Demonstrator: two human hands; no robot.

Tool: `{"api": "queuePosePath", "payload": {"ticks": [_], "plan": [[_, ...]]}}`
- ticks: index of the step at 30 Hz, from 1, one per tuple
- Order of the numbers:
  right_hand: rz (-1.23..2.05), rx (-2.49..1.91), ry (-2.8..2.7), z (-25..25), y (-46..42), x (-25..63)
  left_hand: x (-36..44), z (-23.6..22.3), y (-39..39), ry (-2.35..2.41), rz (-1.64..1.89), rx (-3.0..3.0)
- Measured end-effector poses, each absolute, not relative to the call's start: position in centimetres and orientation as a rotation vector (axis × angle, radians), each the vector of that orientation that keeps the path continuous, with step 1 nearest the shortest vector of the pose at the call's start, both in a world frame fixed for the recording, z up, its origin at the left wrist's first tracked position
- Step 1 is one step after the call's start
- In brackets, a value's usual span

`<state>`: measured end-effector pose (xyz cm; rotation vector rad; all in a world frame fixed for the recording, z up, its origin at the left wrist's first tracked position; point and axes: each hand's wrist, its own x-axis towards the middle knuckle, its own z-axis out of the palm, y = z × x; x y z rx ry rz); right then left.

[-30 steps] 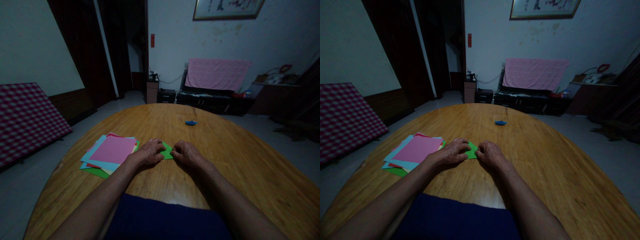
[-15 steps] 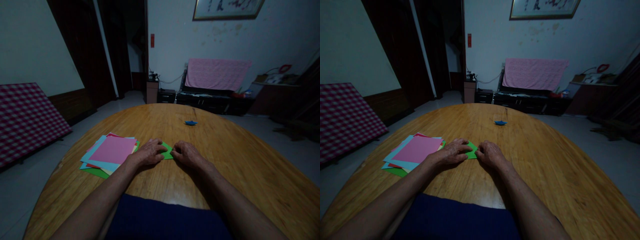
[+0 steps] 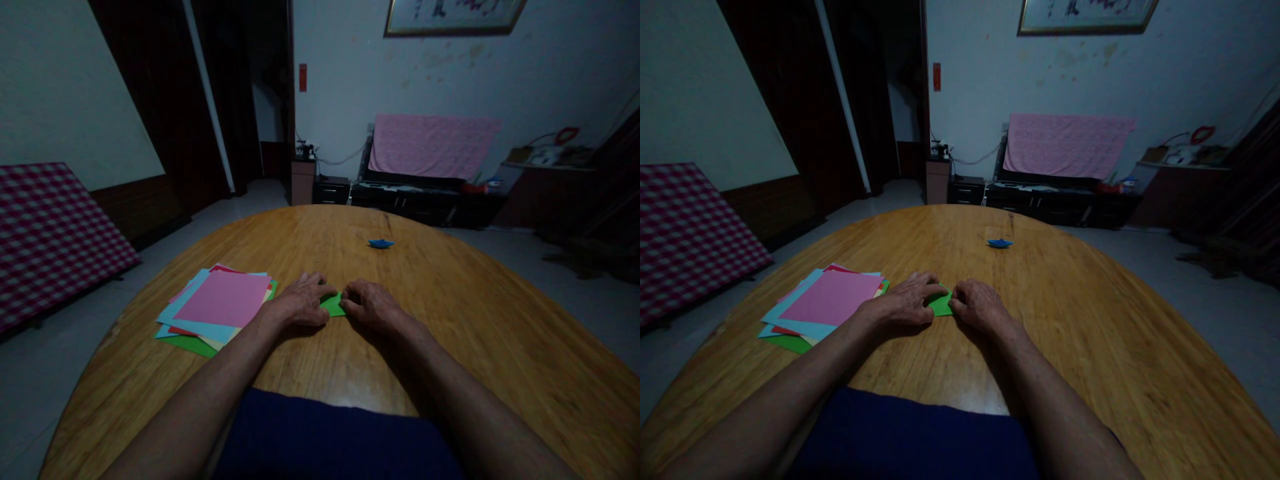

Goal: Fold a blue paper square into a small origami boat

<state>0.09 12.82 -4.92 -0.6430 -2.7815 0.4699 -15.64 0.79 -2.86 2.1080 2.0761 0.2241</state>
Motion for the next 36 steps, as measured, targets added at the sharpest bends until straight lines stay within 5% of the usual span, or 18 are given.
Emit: {"api": "queuePosePath", "payload": {"ticks": [27, 36], "plan": [[0.212, -0.462, -2.7, -6.1, 12.2, 0.2, -16.6, -3.9, 0.1, 1.986, 0.314, 2.202], [-0.036, -0.717, -2.65, -6.1, 9.4, -0.4, -16.7, -4.3, 0.1, 2.011, 0.319, 2.195]]}}
